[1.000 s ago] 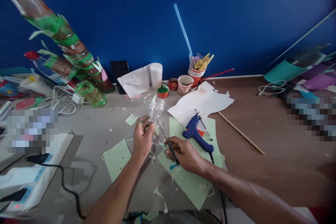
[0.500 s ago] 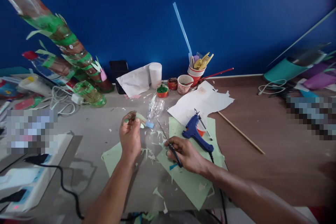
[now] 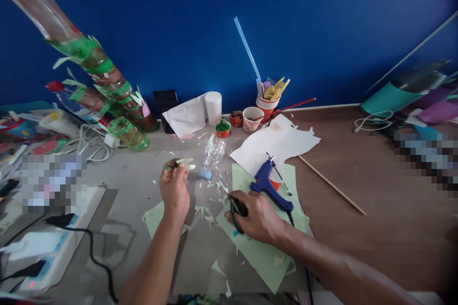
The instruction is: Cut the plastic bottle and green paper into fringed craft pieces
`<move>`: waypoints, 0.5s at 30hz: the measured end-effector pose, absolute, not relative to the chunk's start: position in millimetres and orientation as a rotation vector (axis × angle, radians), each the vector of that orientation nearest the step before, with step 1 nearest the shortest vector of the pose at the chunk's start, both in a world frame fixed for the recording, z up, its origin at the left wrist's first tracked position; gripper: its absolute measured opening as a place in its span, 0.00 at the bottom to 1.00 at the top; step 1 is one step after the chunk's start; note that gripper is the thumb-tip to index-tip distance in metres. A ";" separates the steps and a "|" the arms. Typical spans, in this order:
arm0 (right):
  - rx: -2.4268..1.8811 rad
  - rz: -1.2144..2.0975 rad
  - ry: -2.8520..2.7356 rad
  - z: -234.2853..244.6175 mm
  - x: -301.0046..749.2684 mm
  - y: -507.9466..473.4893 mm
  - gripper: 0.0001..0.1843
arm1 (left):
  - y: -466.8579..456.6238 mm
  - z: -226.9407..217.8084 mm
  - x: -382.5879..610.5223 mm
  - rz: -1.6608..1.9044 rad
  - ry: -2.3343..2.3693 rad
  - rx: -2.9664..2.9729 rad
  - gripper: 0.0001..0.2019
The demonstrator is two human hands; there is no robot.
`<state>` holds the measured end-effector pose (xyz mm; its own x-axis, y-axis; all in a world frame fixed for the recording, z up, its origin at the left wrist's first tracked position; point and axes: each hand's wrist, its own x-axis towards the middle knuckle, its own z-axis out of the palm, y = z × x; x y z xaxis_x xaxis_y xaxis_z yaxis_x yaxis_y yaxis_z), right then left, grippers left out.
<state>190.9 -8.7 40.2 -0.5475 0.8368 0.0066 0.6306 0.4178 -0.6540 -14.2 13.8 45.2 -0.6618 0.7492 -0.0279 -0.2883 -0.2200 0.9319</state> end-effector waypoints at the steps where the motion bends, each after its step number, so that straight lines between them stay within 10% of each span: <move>1: -1.255 0.810 -2.372 40.0 190.7 -9.2 0.16 | 13.9 46.4 -14.3 1.951 1.336 0.575 0.10; 15: -1.068 0.538 -2.569 40.5 193.2 -13.3 0.24 | 9.7 72.7 -27.5 1.870 1.463 0.770 0.11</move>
<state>193.2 -13.3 40.5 -0.6755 0.7249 0.1349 0.6097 0.6521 -0.4506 -27.5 9.7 72.7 -0.6277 0.7759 0.0631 -0.1259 -0.1811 0.9754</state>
